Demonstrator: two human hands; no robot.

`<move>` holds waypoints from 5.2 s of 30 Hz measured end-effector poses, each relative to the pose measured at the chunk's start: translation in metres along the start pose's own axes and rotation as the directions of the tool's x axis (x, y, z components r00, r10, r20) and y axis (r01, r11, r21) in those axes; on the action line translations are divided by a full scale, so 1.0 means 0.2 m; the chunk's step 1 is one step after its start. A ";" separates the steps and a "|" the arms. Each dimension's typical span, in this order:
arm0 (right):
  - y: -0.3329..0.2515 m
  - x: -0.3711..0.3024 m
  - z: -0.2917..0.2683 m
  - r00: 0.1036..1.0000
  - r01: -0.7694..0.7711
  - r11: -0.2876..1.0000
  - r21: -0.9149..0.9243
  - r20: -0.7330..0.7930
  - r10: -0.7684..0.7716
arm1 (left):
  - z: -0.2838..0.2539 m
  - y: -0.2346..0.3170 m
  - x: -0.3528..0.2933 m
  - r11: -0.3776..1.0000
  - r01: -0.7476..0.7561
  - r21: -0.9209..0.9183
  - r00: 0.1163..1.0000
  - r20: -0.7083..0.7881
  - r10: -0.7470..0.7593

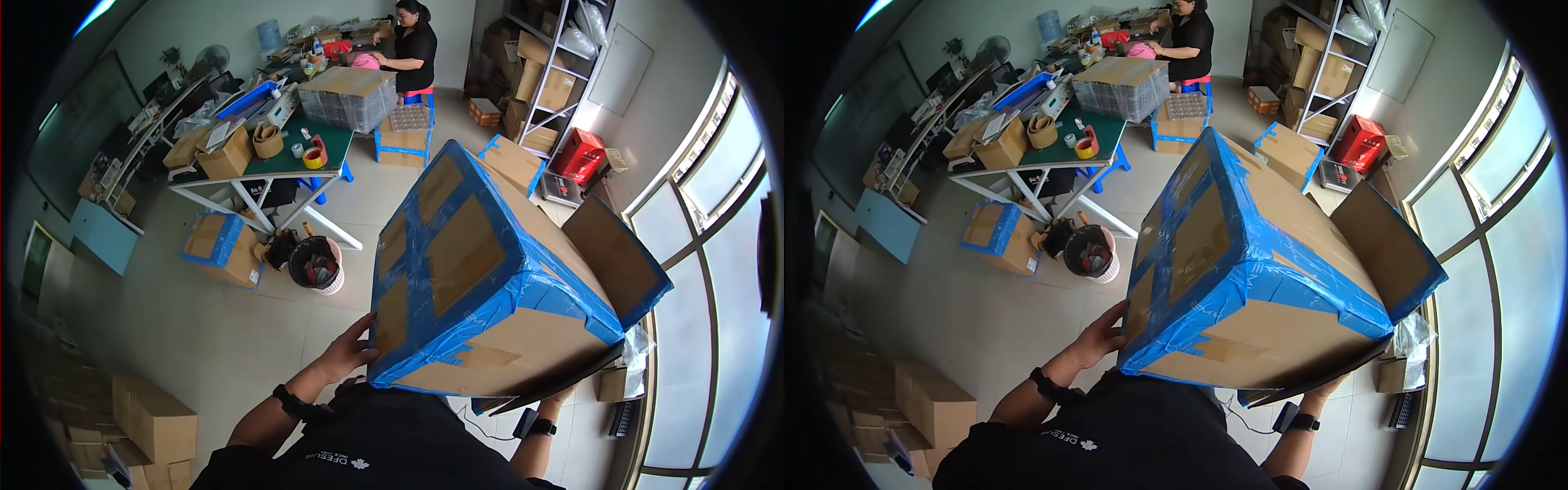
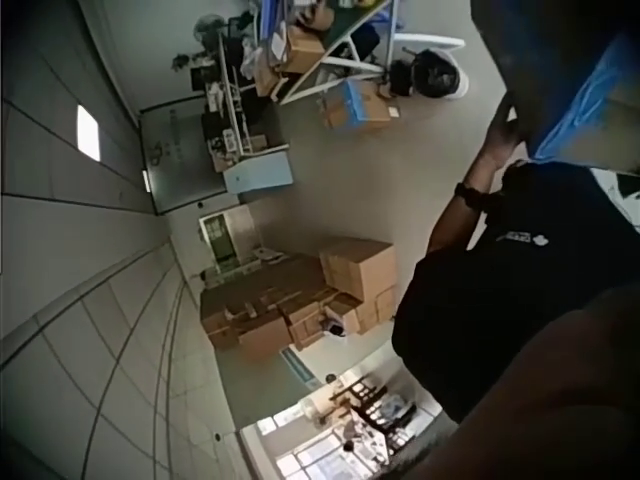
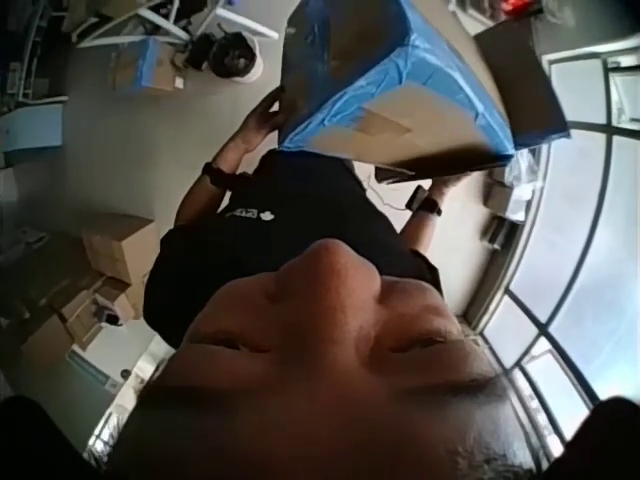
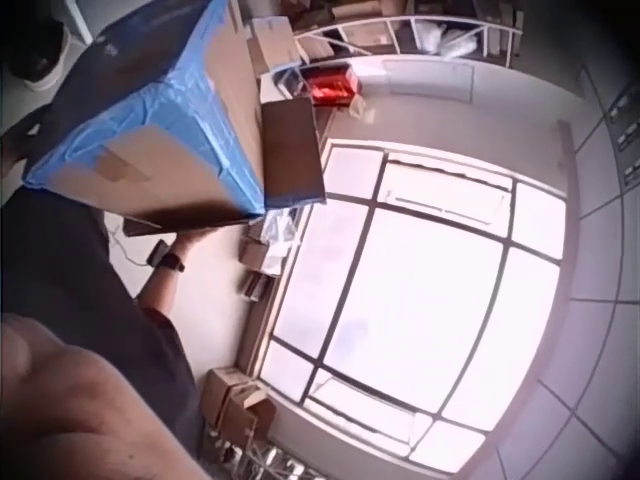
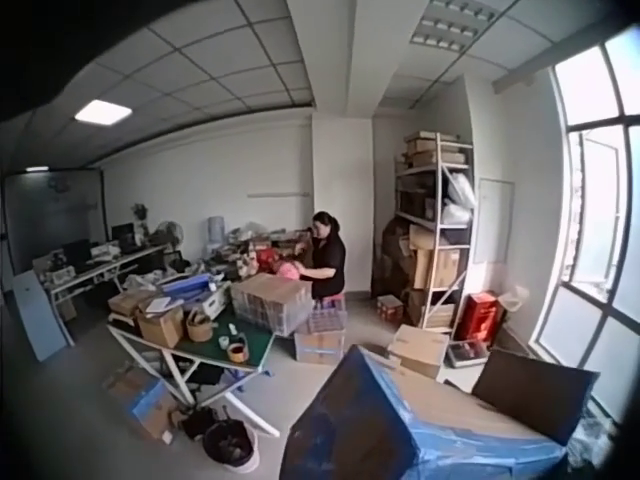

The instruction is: Packaging items into a cardboard box and sealing it with tape.

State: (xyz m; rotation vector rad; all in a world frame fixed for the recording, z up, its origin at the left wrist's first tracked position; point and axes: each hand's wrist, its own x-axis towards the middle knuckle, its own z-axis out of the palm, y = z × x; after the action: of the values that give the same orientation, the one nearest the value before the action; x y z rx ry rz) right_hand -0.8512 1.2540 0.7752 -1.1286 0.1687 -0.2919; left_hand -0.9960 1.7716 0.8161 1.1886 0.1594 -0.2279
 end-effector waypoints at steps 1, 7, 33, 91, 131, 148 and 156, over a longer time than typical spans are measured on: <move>0.03 0.13 -0.05 1.000 -0.017 1.000 -0.022 -0.004 0.017 | 0.04 0.03 0.07 1.000 0.002 0.008 1.000 -0.007 -0.002; 0.18 0.50 -0.18 0.978 -0.167 0.986 -0.009 -0.127 0.164 | 0.21 0.22 0.42 0.995 0.102 0.001 0.995 -0.006 -0.102; -0.10 0.93 0.89 0.967 0.001 0.882 -0.471 0.225 0.119 | -0.21 -0.02 0.91 0.601 0.144 0.786 0.980 -0.199 0.027; 0.71 2.02 1.90 0.945 0.026 -0.460 -0.888 -0.129 0.302 | -0.82 0.44 2.83 0.672 0.131 0.729 0.990 -0.055 -0.133; 1.42 4.80 3.10 0.877 0.429 -0.075 -0.900 0.394 0.275 | -1.11 1.00 5.52 0.830 0.021 0.558 0.921 -0.334 0.201; 1.34 5.92 2.87 0.768 0.491 0.075 -0.868 0.471 0.434 | -0.36 1.21 6.08 0.828 0.125 0.547 0.839 -0.503 0.206; 1.35 6.39 2.76 0.594 0.186 0.608 -0.772 0.581 0.556 | 0.19 1.31 6.07 0.819 0.268 0.506 0.761 -0.633 0.142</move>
State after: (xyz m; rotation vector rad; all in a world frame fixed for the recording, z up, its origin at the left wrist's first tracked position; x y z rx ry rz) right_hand 0.5546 1.4363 0.7802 -2.0112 -0.4341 0.6244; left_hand 0.2438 1.7171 0.7716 1.8480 0.8014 0.1076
